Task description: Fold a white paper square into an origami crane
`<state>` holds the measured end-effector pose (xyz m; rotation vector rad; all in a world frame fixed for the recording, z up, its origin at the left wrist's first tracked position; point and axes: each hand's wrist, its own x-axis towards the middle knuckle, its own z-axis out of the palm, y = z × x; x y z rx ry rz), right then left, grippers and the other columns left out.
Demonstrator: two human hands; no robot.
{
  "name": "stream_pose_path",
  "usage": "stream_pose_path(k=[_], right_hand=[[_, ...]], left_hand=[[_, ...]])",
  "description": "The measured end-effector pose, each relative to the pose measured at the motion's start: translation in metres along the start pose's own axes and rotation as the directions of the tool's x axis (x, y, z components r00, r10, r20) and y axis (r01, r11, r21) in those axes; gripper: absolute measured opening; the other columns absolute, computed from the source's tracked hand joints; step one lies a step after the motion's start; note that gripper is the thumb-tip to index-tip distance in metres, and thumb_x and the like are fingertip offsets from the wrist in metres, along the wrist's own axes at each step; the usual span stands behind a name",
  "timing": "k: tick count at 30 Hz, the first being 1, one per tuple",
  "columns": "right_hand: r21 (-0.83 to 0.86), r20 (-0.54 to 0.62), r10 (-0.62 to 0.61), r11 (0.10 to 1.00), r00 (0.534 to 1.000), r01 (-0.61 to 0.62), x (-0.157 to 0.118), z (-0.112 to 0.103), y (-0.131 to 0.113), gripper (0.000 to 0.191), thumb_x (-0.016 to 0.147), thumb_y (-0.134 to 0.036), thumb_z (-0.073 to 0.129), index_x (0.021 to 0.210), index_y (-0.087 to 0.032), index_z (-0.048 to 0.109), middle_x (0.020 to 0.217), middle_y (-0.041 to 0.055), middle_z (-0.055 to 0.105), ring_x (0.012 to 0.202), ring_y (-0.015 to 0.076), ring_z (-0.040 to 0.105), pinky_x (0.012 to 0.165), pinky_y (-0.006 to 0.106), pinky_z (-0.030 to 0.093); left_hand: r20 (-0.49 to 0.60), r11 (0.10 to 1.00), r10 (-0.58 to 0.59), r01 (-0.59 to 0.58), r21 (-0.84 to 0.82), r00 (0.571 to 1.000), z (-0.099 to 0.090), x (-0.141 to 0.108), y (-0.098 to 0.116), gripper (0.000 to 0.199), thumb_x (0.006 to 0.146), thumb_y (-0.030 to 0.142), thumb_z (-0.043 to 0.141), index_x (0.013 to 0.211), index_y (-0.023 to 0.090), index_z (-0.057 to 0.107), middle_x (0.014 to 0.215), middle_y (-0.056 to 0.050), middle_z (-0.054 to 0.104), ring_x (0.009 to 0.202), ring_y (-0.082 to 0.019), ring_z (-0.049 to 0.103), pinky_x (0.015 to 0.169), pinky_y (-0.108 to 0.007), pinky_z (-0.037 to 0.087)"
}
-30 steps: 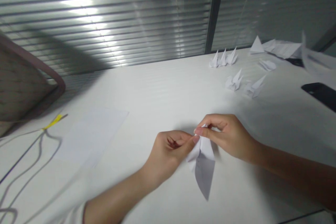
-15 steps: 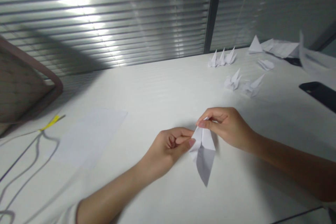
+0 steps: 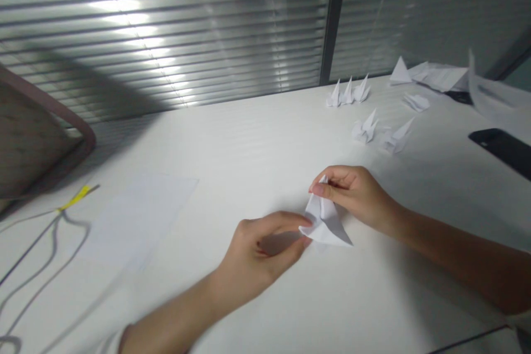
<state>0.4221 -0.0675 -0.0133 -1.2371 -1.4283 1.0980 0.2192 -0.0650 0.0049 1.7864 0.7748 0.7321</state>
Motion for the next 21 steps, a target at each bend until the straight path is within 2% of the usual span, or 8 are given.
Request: stream_pose_path(k=[3,5,8,9,11,14,17,21], right_hand=[[-0.111,-0.102,-0.147,0.985,0.984,0.136,-0.003,-0.005,-0.004,0.031,0.084,-0.045,0.059,0.101,-0.019,0.064,0.086,0.0050,0.067,0.074,0.0156,0.062,0.065,0.027,0.050],[-0.243,-0.162,-0.372,0.913,0.914,0.328,-0.007,-0.013,-0.011,0.043,0.087,-0.053,0.052,0.117,-0.023,0.058,0.112,0.0095,0.063,0.100,0.0211,0.059,0.085,0.035,0.048],[-0.299,0.087,-0.635,0.718,0.767,0.629,-0.014,-0.022,-0.022,0.068,0.072,-0.069,0.057,0.125,-0.027,0.052,0.120,0.0095,0.061,0.115,0.0273,0.052,0.101,0.042,0.039],[-0.333,0.199,-0.619,0.686,0.760,0.647,-0.016,-0.023,-0.025,0.072,0.068,-0.062,0.069,0.127,-0.026,0.050,0.120,0.0098,0.061,0.115,0.0276,0.053,0.101,0.042,0.040],[-0.382,0.310,-0.611,0.622,0.729,0.684,-0.017,-0.020,-0.025,0.059,0.072,-0.039,0.077,0.123,-0.024,0.052,0.113,0.0077,0.067,0.110,0.0237,0.058,0.098,0.039,0.041],[-0.366,0.353,-0.642,0.575,0.680,0.732,-0.015,-0.011,-0.018,0.029,0.079,-0.021,0.072,0.106,-0.022,0.061,0.096,0.0035,0.072,0.093,0.0174,0.063,0.088,0.035,0.045],[-0.356,0.286,-0.672,0.587,0.683,0.727,-0.014,-0.003,-0.012,0.013,0.082,-0.014,0.067,0.093,-0.020,0.064,0.086,0.0035,0.073,0.083,0.0164,0.064,0.079,0.033,0.048],[-0.345,0.127,-0.632,0.695,0.765,0.631,-0.017,0.003,-0.016,0.004,0.079,-0.017,0.070,0.081,-0.019,0.066,0.074,0.0033,0.073,0.071,0.0159,0.065,0.071,0.031,0.050]], left_hand=[[-0.036,0.993,-0.078,0.074,-0.095,0.996,0.001,0.001,-0.003,0.013,0.076,0.012,0.066,0.087,0.017,0.071,0.087,-0.004,0.076,0.080,-0.016,0.070,0.075,-0.021,0.054],[-0.060,0.974,-0.152,0.140,-0.178,0.986,0.002,0.002,-0.006,0.012,0.078,0.015,0.066,0.088,0.017,0.070,0.084,-0.005,0.076,0.078,-0.016,0.070,0.072,-0.022,0.054],[-0.078,0.953,-0.228,0.206,-0.225,0.971,0.002,0.004,-0.009,0.012,0.079,0.018,0.065,0.090,0.015,0.069,0.084,-0.007,0.076,0.076,-0.017,0.069,0.068,-0.022,0.053],[-0.079,0.952,-0.234,0.212,-0.223,0.969,0.002,0.005,-0.009,0.012,0.079,0.018,0.065,0.090,0.015,0.069,0.085,-0.007,0.075,0.075,-0.017,0.069,0.067,-0.022,0.053],[-0.070,0.957,-0.222,0.204,-0.206,0.973,0.002,0.005,-0.009,0.012,0.079,0.017,0.065,0.090,0.015,0.069,0.087,-0.007,0.075,0.076,-0.016,0.069,0.068,-0.022,0.052],[-0.065,0.966,-0.202,0.188,-0.175,0.977,0.001,0.005,-0.009,0.013,0.079,0.017,0.065,0.091,0.015,0.069,0.086,-0.006,0.075,0.076,-0.016,0.069,0.069,-0.022,0.052],[-0.059,0.967,-0.207,0.196,-0.161,0.977,0.001,0.004,-0.009,0.014,0.081,0.018,0.064,0.093,0.014,0.069,0.087,-0.007,0.075,0.077,-0.016,0.069,0.071,-0.023,0.052],[-0.071,0.978,-0.194,0.187,-0.095,0.978,0.002,0.004,-0.009,0.012,0.080,0.019,0.064,0.089,0.014,0.071,0.087,-0.006,0.075,0.079,-0.016,0.069,0.071,-0.022,0.052]])
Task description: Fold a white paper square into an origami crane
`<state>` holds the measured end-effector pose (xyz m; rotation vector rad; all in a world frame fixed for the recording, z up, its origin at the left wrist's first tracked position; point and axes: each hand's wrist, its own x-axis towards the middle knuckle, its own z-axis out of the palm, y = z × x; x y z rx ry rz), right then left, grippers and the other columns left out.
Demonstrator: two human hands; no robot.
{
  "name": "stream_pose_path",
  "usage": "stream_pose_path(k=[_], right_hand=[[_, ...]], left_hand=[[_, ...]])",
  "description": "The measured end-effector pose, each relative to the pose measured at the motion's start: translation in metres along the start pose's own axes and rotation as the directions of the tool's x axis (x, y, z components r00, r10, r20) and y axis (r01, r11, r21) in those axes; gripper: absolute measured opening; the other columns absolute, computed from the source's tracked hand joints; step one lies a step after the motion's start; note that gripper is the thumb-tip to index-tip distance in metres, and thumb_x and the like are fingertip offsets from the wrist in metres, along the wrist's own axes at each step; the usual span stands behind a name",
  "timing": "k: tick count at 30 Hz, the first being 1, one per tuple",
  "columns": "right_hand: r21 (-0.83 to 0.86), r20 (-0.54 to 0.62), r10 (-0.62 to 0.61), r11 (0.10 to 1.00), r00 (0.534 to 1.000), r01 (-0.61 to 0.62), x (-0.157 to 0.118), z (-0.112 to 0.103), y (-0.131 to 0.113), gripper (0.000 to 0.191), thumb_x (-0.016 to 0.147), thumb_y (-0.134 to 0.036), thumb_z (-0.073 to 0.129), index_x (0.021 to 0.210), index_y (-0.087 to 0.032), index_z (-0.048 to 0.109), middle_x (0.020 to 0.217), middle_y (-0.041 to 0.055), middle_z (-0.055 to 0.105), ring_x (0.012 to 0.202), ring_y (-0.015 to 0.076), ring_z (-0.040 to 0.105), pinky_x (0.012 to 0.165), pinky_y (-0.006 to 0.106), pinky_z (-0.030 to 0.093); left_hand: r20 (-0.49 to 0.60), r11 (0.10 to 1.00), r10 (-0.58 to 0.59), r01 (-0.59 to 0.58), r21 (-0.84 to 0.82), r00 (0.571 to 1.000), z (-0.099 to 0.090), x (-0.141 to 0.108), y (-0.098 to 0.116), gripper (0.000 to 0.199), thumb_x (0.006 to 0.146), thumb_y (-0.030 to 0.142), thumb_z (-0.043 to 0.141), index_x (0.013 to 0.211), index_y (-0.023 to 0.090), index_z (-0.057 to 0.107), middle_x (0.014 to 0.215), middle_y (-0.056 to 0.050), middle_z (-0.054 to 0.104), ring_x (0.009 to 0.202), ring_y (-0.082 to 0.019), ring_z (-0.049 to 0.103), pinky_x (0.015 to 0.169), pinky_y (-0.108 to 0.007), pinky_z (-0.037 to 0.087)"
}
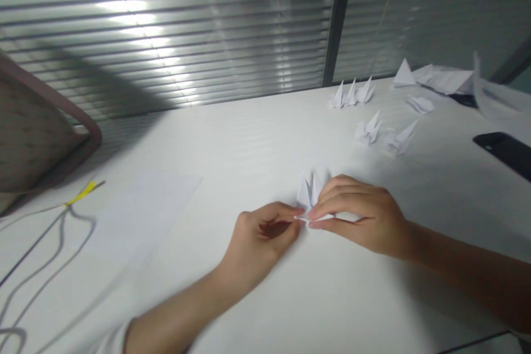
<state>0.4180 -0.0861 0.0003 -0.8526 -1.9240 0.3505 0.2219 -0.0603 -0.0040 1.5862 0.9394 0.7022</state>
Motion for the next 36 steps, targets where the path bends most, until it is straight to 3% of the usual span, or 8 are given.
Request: stream_pose_path(k=[6,9,13,19,22,25,30,36], right_hand=[[0.043,-0.118,0.396,0.918,0.911,-0.394,0.001,0.003,-0.006,0.022,0.078,-0.024,0.070,0.059,-0.018,0.061,0.064,0.0007,0.068,0.058,0.0120,0.060,0.055,0.023,0.045],[0.073,-0.109,0.500,0.866,0.859,-0.495,0.000,0.007,-0.005,0.018,0.078,-0.027,0.069,0.063,-0.018,0.065,0.061,-0.0011,0.067,0.057,0.0119,0.059,0.055,0.023,0.044],[0.192,-0.123,0.544,0.834,0.830,-0.518,0.001,0.009,-0.005,0.010,0.076,-0.028,0.070,0.072,-0.020,0.070,0.071,-0.0005,0.072,0.065,0.0144,0.065,0.060,0.023,0.047],[0.224,-0.128,0.622,0.777,0.772,-0.589,0.004,0.003,-0.005,0.028,0.084,-0.037,0.060,0.064,-0.021,0.069,0.061,0.0007,0.069,0.059,0.0142,0.062,0.053,0.024,0.045],[0.293,-0.135,0.627,0.765,0.767,-0.574,0.003,0.006,0.003,0.018,0.076,-0.035,0.070,0.088,-0.022,0.070,0.090,0.0034,0.072,0.078,0.0160,0.064,0.066,0.026,0.049],[0.421,-0.082,0.691,0.677,0.718,-0.604,0.003,0.011,0.011,0.048,0.065,-0.032,0.078,0.109,-0.022,0.060,0.112,0.0072,0.065,0.092,0.0180,0.062,0.071,0.028,0.051],[0.552,0.158,0.729,0.494,0.666,-0.672,0.004,0.013,0.010,0.016,0.076,-0.032,0.069,0.077,-0.017,0.063,0.068,0.0000,0.066,0.061,0.0125,0.062,0.058,0.025,0.051],[0.590,0.120,0.738,0.485,0.664,-0.646,0.005,0.015,0.004,0.017,0.074,-0.028,0.071,0.066,-0.017,0.061,0.061,-0.0034,0.063,0.055,0.0089,0.059,0.054,0.022,0.048]], left_hand=[[-0.012,1.000,-0.018,0.019,0.015,1.000,0.002,0.000,-0.001,0.012,0.081,0.024,0.065,0.076,0.015,0.072,0.074,-0.003,0.073,0.065,-0.013,0.064,0.059,-0.019,0.049],[-0.033,1.000,-0.019,0.019,-0.011,0.999,0.003,0.000,0.000,0.012,0.079,0.025,0.068,0.073,0.015,0.071,0.071,-0.002,0.072,0.063,-0.012,0.063,0.057,-0.018,0.049],[-0.057,1.000,-0.012,0.012,-0.002,0.998,0.004,0.000,0.003,0.014,0.077,0.027,0.071,0.068,0.016,0.072,0.068,0.000,0.072,0.060,-0.010,0.063,0.055,-0.016,0.048],[-0.066,0.999,-0.027,0.024,-0.045,0.997,0.005,-0.003,0.003,0.010,0.075,0.025,0.073,0.068,0.018,0.073,0.068,0.000,0.073,0.061,-0.010,0.065,0.055,-0.015,0.048],[-0.108,0.989,-0.073,0.058,-0.137,0.991,0.005,-0.001,0.003,0.010,0.073,0.025,0.075,0.069,0.016,0.071,0.069,-0.001,0.074,0.060,-0.011,0.064,0.054,-0.016,0.047],[-0.133,0.965,-0.146,0.111,-0.239,0.980,0.003,0.002,0.005,0.024,0.071,0.025,0.076,0.092,0.018,0.068,0.067,-0.001,0.074,0.056,-0.012,0.063,0.052,-0.019,0.046],[-0.121,0.951,-0.192,0.154,-0.268,0.974,0.001,0.006,0.011,0.046,0.070,0.027,0.077,0.112,0.019,0.060,0.068,-0.001,0.074,0.055,-0.012,0.060,0.054,-0.021,0.045],[-0.045,0.954,-0.258,0.247,-0.171,0.965,0.003,0.004,0.009,0.027,0.074,0.038,0.072,0.068,0.012,0.067,0.057,0.000,0.062,0.050,-0.008,0.047,0.047,-0.019,0.033]])
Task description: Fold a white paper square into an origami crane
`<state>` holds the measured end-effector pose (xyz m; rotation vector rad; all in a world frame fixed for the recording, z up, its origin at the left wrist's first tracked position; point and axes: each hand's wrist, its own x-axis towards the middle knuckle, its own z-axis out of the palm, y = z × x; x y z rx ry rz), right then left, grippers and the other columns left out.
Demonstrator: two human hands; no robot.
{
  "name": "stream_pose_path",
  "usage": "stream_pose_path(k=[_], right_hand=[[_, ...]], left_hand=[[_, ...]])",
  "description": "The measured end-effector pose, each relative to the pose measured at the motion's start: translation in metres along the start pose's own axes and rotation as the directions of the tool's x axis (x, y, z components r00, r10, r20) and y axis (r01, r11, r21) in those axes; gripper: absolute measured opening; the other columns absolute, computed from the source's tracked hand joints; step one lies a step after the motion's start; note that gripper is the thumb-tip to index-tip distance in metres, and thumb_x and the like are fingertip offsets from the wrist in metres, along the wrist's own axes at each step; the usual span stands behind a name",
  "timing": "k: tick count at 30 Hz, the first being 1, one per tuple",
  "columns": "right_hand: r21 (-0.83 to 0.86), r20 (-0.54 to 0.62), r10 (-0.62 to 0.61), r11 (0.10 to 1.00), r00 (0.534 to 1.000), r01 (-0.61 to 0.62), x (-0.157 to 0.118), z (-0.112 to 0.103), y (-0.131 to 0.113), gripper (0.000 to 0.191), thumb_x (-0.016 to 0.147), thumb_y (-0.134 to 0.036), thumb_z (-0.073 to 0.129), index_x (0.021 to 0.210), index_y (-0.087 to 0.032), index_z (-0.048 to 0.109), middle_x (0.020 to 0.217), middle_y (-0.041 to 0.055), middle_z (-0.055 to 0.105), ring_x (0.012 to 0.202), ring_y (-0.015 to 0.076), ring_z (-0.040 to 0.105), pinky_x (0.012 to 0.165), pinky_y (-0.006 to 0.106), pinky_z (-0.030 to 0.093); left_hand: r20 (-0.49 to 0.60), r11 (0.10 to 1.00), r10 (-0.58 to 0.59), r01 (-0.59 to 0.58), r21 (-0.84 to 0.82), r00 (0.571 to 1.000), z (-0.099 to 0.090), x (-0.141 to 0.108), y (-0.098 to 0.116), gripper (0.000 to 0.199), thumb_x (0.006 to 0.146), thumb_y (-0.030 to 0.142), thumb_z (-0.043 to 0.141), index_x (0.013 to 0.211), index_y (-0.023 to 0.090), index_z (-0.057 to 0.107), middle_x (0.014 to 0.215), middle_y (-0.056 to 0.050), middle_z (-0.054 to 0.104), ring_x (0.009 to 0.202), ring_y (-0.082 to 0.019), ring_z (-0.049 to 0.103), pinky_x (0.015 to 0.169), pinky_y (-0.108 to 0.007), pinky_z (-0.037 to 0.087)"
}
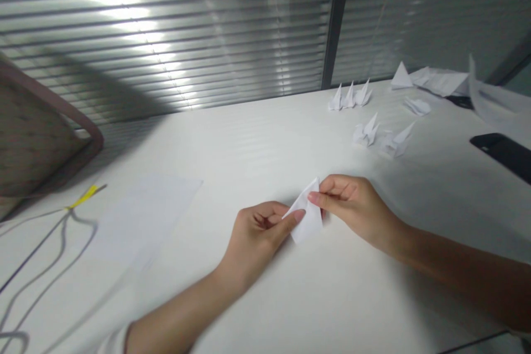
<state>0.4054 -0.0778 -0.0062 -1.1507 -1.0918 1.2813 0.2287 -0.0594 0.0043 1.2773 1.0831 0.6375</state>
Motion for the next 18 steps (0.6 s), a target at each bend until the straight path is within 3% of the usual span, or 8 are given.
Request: stream_pose_path(k=[4,8,10,13,14,15,17,18], right_hand=[[-0.030,0.081,0.064,0.998,0.995,-0.061,0.000,-0.002,0.003,0.018,0.070,-0.031,0.075,0.076,-0.018,0.065,0.060,-0.0042,0.062,0.051,0.0091,0.057,0.047,0.021,0.044],[-0.089,0.070,0.047,0.995,0.996,-0.041,0.002,-0.009,0.004,0.020,0.073,-0.035,0.073,0.071,-0.017,0.066,0.062,-0.0009,0.066,0.055,0.0116,0.061,0.051,0.023,0.046],[-0.139,0.103,0.058,0.989,0.993,-0.044,0.005,-0.014,0.004,0.024,0.078,-0.040,0.066,0.075,-0.016,0.067,0.063,-0.0001,0.066,0.055,0.0113,0.060,0.053,0.024,0.046],[-0.253,0.166,0.073,0.967,0.983,-0.029,0.010,-0.021,0.005,0.032,0.086,-0.043,0.054,0.072,-0.015,0.065,0.059,-0.0009,0.062,0.049,0.0089,0.053,0.049,0.023,0.041],[-0.302,0.176,0.057,0.953,0.983,-0.001,0.012,-0.023,0.006,0.035,0.088,-0.042,0.051,0.068,-0.016,0.062,0.056,-0.0022,0.058,0.047,0.0082,0.049,0.048,0.022,0.038],[-0.354,0.184,0.028,0.934,0.983,0.040,0.013,-0.024,0.006,0.037,0.090,-0.041,0.049,0.064,-0.016,0.059,0.053,-0.0035,0.054,0.047,0.0079,0.046,0.047,0.022,0.035],[-0.462,0.199,-0.060,0.874,0.978,0.148,0.014,-0.025,0.007,0.039,0.091,-0.038,0.048,0.058,-0.017,0.053,0.053,-0.0041,0.048,0.051,0.0088,0.045,0.050,0.023,0.035],[-0.513,0.208,-0.110,0.834,0.972,0.204,0.015,-0.025,0.008,0.038,0.091,-0.036,0.048,0.058,-0.018,0.053,0.056,-0.0034,0.049,0.055,0.0100,0.048,0.053,0.024,0.037]], left_hand=[[0.073,0.996,-0.015,0.009,0.087,0.997,-0.003,0.001,0.000,0.032,0.074,0.040,0.071,0.060,0.012,0.065,0.052,0.002,0.054,0.047,-0.007,0.039,0.045,-0.020,0.026],[0.122,0.995,-0.013,0.001,0.102,0.992,-0.005,0.003,0.002,0.033,0.080,0.042,0.065,0.065,0.013,0.064,0.057,0.000,0.056,0.050,-0.009,0.043,0.047,-0.021,0.030],[0.151,0.990,0.032,-0.053,0.134,0.988,-0.006,0.003,0.003,0.032,0.086,0.041,0.057,0.070,0.013,0.065,0.060,0.000,0.058,0.054,-0.011,0.048,0.050,-0.022,0.035],[0.159,0.891,0.173,-0.223,0.394,0.972,-0.010,0.001,0.000,0.032,0.093,0.036,0.044,0.087,0.015,0.068,0.060,0.001,0.056,0.053,-0.012,0.048,0.051,-0.023,0.040],[0.150,0.799,0.281,-0.318,0.511,0.948,-0.011,0.000,-0.001,0.029,0.093,0.033,0.045,0.096,0.015,0.068,0.063,0.000,0.058,0.055,-0.013,0.051,0.053,-0.024,0.043],[0.161,0.672,0.412,-0.418,0.611,0.897,-0.013,-0.002,-0.003,0.026,0.092,0.030,0.048,0.104,0.015,0.066,0.070,-0.002,0.061,0.061,-0.014,0.055,0.057,-0.026,0.046],[0.284,0.385,0.613,-0.592,0.708,0.737,-0.015,-0.004,-0.007,0.028,0.090,0.022,0.054,0.116,0.015,0.062,0.095,-0.009,0.066,0.086,-0.019,0.062,0.076,-0.031,0.051],[0.386,0.265,0.639,-0.662,0.701,0.665,-0.016,-0.005,-0.008,0.030,0.090,0.019,0.054,0.119,0.015,0.060,0.108,-0.012,0.065,0.102,-0.021,0.060,0.087,-0.033,0.050]])
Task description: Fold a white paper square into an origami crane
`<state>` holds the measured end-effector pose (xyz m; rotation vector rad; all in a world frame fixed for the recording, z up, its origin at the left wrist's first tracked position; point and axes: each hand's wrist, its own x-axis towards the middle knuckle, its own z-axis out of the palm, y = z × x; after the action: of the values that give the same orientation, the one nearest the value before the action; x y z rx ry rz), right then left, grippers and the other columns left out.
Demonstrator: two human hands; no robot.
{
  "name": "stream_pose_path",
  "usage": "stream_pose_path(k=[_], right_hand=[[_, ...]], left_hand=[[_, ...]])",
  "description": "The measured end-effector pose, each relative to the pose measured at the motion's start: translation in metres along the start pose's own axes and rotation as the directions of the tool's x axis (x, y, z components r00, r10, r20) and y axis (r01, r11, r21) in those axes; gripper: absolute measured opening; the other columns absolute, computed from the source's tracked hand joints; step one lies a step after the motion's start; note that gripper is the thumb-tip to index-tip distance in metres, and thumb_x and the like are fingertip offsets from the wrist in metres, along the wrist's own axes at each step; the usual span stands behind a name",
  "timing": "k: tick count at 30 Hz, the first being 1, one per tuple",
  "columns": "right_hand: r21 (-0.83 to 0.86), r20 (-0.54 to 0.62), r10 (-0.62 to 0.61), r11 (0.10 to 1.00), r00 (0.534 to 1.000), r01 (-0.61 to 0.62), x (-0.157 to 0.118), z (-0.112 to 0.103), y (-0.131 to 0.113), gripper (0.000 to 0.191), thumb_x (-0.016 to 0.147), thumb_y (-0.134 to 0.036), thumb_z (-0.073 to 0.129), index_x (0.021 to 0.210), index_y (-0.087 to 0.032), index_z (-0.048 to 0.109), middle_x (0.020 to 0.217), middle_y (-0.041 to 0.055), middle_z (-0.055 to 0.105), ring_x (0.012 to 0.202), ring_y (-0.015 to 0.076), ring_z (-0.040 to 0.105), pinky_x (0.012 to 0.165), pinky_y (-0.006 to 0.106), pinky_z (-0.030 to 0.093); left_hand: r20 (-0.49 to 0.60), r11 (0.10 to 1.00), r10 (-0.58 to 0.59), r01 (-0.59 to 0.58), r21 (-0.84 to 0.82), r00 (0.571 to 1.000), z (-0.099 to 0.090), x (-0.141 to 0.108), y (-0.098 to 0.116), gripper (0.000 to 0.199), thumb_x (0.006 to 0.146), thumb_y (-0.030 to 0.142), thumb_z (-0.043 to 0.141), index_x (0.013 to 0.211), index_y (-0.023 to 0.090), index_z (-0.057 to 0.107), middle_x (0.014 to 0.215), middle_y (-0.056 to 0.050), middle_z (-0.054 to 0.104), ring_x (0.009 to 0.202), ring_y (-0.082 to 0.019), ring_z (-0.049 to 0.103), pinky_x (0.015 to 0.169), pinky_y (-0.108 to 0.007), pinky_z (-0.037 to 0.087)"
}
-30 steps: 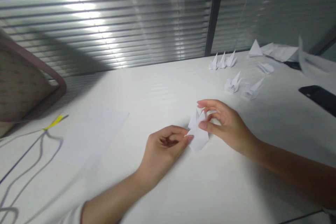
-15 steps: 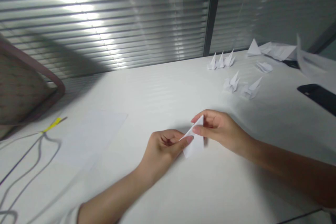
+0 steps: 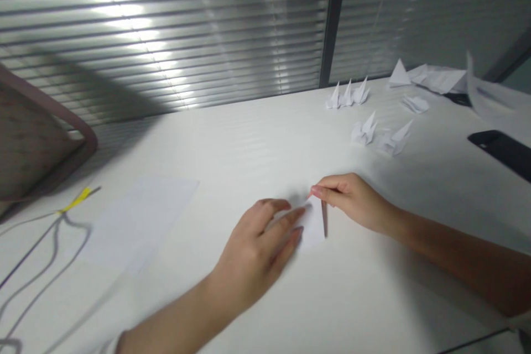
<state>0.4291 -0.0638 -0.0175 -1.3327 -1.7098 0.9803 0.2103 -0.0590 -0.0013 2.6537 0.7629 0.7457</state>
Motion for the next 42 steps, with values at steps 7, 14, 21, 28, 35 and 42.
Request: stream_pose_path(k=[7,14,21,28,35,42], right_hand=[[-0.317,-0.082,-0.298,0.913,0.951,0.259,0.002,0.000,0.005,0.027,0.090,-0.017,0.051,0.115,-0.021,0.062,0.112,0.0074,0.065,0.105,0.0185,0.059,0.091,0.034,0.046],[-0.386,0.488,-0.307,0.764,0.817,0.517,-0.003,-0.016,-0.002,0.044,0.100,-0.026,0.033,0.143,-0.016,0.036,0.146,0.0038,0.043,0.137,0.0124,0.034,0.116,0.033,0.022],[-0.523,0.440,-0.278,0.694,0.854,0.495,0.000,-0.009,0.002,0.047,0.099,-0.026,0.031,0.146,-0.021,0.027,0.150,-0.0004,0.035,0.138,0.0116,0.030,0.117,0.036,0.018],[-0.569,0.385,-0.265,0.686,0.884,0.453,0.000,-0.008,0.007,0.048,0.099,-0.031,0.032,0.147,-0.025,0.027,0.152,-0.0007,0.031,0.141,0.0138,0.025,0.117,0.039,0.017],[-0.551,0.332,-0.276,0.719,0.902,0.423,-0.002,-0.007,0.007,0.050,0.098,-0.031,0.036,0.147,-0.027,0.026,0.150,-0.0013,0.035,0.140,0.0153,0.027,0.118,0.039,0.014],[-0.547,0.339,-0.271,0.723,0.901,0.423,-0.003,-0.008,0.008,0.052,0.098,-0.032,0.037,0.147,-0.029,0.024,0.151,-0.0028,0.033,0.140,0.0157,0.026,0.118,0.040,0.014]], left_hand=[[0.483,0.972,0.134,-0.210,0.107,0.866,-0.007,-0.003,0.004,0.061,0.094,0.044,0.045,0.145,0.014,0.031,0.150,-0.012,0.034,0.136,-0.026,0.035,0.111,-0.042,0.033],[0.489,0.966,0.050,-0.167,0.199,0.871,-0.011,-0.006,0.008,0.075,0.088,0.057,0.047,0.149,0.021,0.020,0.152,-0.011,0.027,0.138,-0.027,0.030,0.110,-0.046,0.032],[0.482,0.973,0.066,-0.162,0.162,0.874,-0.015,-0.008,0.006,0.076,0.084,0.056,0.055,0.147,0.029,0.024,0.154,-0.009,0.021,0.138,-0.030,0.030,0.109,-0.048,0.032],[0.465,0.964,0.030,-0.149,0.221,0.885,-0.013,-0.011,0.013,0.083,0.077,0.053,0.063,0.147,0.025,0.028,0.152,-0.015,0.023,0.137,-0.035,0.030,0.104,-0.049,0.039],[0.420,0.927,0.045,-0.195,0.320,0.906,-0.009,-0.019,0.019,0.085,0.076,0.061,0.059,0.146,0.022,0.030,0.148,-0.018,0.032,0.135,-0.040,0.031,0.101,-0.052,0.040],[0.368,0.863,0.173,-0.320,0.391,0.914,0.004,-0.041,0.013,0.067,0.090,0.041,0.049,0.147,0.014,0.028,0.140,-0.019,0.044,0.132,-0.036,0.038,0.107,-0.050,0.034]])
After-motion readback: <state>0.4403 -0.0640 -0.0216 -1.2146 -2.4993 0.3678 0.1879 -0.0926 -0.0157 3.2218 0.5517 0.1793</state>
